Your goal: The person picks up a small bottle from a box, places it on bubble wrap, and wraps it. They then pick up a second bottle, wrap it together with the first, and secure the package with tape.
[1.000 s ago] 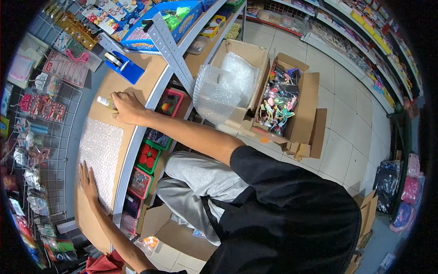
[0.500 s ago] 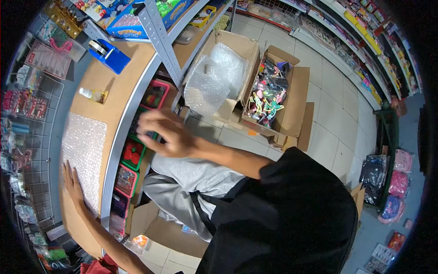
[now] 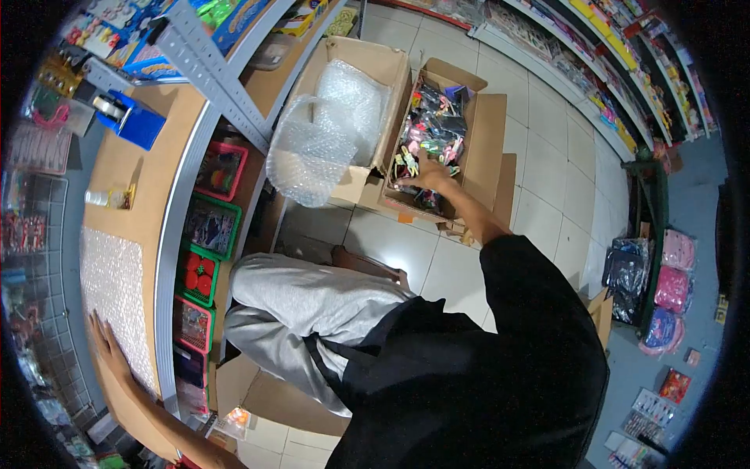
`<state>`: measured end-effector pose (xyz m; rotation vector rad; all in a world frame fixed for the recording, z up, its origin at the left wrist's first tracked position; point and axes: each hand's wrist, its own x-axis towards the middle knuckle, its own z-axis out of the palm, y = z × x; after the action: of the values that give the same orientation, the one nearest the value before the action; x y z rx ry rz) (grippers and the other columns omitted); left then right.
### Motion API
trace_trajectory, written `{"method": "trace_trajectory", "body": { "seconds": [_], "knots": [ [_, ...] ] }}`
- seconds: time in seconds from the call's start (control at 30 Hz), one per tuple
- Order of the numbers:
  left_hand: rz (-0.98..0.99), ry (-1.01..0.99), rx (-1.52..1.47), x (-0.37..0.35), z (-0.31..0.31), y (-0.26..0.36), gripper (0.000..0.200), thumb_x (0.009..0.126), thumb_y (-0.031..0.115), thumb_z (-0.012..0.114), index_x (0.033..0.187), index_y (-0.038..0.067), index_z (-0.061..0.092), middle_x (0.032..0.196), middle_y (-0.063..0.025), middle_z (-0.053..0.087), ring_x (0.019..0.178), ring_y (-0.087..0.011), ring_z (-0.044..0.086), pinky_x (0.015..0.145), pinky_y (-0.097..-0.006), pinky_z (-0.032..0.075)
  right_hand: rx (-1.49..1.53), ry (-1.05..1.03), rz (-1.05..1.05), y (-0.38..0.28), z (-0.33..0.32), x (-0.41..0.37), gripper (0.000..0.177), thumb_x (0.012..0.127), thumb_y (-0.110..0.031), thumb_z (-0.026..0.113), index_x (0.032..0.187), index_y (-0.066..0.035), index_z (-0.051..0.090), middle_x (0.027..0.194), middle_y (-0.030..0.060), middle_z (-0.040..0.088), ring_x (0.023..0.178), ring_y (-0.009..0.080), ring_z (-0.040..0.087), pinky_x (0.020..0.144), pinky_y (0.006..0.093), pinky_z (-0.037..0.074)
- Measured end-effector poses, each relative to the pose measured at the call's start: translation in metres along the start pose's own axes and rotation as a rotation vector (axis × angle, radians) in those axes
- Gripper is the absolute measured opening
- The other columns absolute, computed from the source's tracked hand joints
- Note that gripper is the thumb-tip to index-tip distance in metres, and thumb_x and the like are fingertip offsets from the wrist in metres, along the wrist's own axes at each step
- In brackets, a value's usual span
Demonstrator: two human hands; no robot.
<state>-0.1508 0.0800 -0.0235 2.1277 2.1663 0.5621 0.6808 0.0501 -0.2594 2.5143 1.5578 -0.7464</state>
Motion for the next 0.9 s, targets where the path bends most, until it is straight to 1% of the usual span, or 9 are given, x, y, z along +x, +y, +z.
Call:
{"method": "trace_trajectory", "body": {
  "seconds": [0.13, 0.2, 0.27, 0.3, 0.43, 0.63, 0.73, 0.83, 0.9],
  "knots": [
    [-0.075, -0.085, 0.131, 0.0, -0.016, 0.045, 0.053, 0.105, 0.035, 0.04, 0.15, 0.008, 0.038, 0.158, -0.0183, 0.029, 0.148, -0.0332, 0.023, 0.12, -0.046, 0.019, -0.027, 0.083, 0.097, -0.012, 0.008, 0.004, 0.111, 0.069, -0.061, 0.08, 0.146, -0.003, 0.025, 0.128, 0.0331, 0.055, 0.112, 0.0441, 0.061, 0.09, 0.0577, 0.048],
    [-0.07, -0.095, 0.12, 0.0, -0.017, 0.047, 0.054, 0.106, 0.038, 0.038, 0.15, 0.007, 0.037, 0.158, -0.0194, 0.029, 0.147, -0.0344, 0.024, 0.12, -0.0461, 0.02, 0.066, 0.114, 0.067, -0.009, -0.002, 0.0, 0.095, 0.075, -0.043, 0.08, 0.145, -0.004, 0.029, 0.105, 0.0324, 0.065, 0.1, 0.0435, 0.066, 0.083, 0.0535, 0.052],
    [-0.061, -0.087, 0.107, 0.003, -0.013, 0.039, 0.054, 0.106, 0.038, 0.037, 0.15, 0.007, 0.037, 0.158, -0.0196, 0.028, 0.147, -0.0346, 0.024, 0.12, -0.0461, 0.02, 0.08, 0.131, 0.045, 0.002, -0.008, 0.001, 0.087, 0.078, -0.039, 0.079, 0.146, -0.01, 0.033, 0.099, 0.0283, 0.068, 0.097, 0.0426, 0.067, 0.082, 0.0516, 0.054],
    [-0.055, -0.082, 0.099, 0.005, -0.012, 0.036, 0.055, 0.106, 0.039, 0.037, 0.15, 0.007, 0.037, 0.158, -0.0196, 0.028, 0.147, -0.0347, 0.024, 0.12, -0.0461, 0.02, 0.128, 0.192, 0.003, 0.009, -0.01, -0.001, 0.069, 0.08, -0.037, 0.077, 0.138, -0.014, 0.049, 0.102, 0.0243, 0.069, 0.1, 0.041, 0.067, 0.083, 0.0523, 0.054],
    [-0.048, -0.072, 0.08, 0.004, -0.012, 0.023, 0.055, 0.106, 0.04, 0.036, 0.15, 0.007, 0.037, 0.158, -0.0199, 0.028, 0.147, -0.0351, 0.024, 0.12, -0.046, 0.02, 0.182, 0.22, 0.077, 0.021, -0.043, -0.014, 0.043, 0.081, -0.037, 0.075, 0.114, -0.01, 0.068, 0.098, 0.0238, 0.07, 0.095, 0.0408, 0.068, 0.083, 0.0499, 0.054],
    [-0.064, -0.054, 0.073, 0.001, -0.012, 0.031, 0.053, 0.105, 0.037, 0.04, 0.148, 0.005, 0.041, 0.157, -0.0198, 0.03, 0.146, -0.034, 0.026, 0.12, -0.0442, 0.02, 0.406, 0.48, 0.101, 0.066, -0.085, -0.004, 0.041, 0.083, -0.029, 0.074, 0.116, -0.009, 0.061, 0.1, 0.0217, 0.069, 0.097, 0.0407, 0.066, 0.081, 0.0503, 0.052],
    [-0.057, -0.07, 0.1, 0.003, -0.016, 0.037, 0.053, 0.105, 0.037, 0.041, 0.148, 0.006, 0.041, 0.156, -0.02, 0.032, 0.146, -0.0339, 0.027, 0.12, -0.044, 0.021, 0.039, 0.843, -0.065, 0.042, -0.087, -0.018, 0.041, 0.081, -0.023, 0.075, 0.117, -0.01, 0.058, 0.108, 0.0183, 0.062, 0.105, 0.0389, 0.06, 0.087, 0.0495, 0.049],
    [-0.06, -0.058, 0.093, 0.002, -0.014, 0.04, 0.053, 0.105, 0.036, 0.041, 0.148, 0.005, 0.041, 0.155, -0.0202, 0.034, 0.146, -0.0339, 0.028, 0.119, -0.0439, 0.022, -0.047, 0.474, -0.382, 0.011, -0.065, -0.024, 0.042, 0.08, -0.02, 0.076, 0.116, -0.007, 0.059, 0.12, 0.0165, 0.054, 0.109, 0.0353, 0.055, 0.091, 0.0476, 0.047],
    [-0.058, -0.048, 0.095, 0.0, -0.013, 0.037, 0.053, 0.105, 0.036, 0.041, 0.148, 0.006, 0.041, 0.155, -0.0202, 0.034, 0.146, -0.0341, 0.029, 0.119, -0.044, 0.022, -0.043, 0.277, -0.583, 0.0, -0.02, -0.013, 0.05, 0.081, -0.026, 0.075, 0.124, -0.007, 0.059, 0.131, 0.0139, 0.051, 0.126, 0.0324, 0.045, 0.103, 0.0503, 0.037]
  ]
}}
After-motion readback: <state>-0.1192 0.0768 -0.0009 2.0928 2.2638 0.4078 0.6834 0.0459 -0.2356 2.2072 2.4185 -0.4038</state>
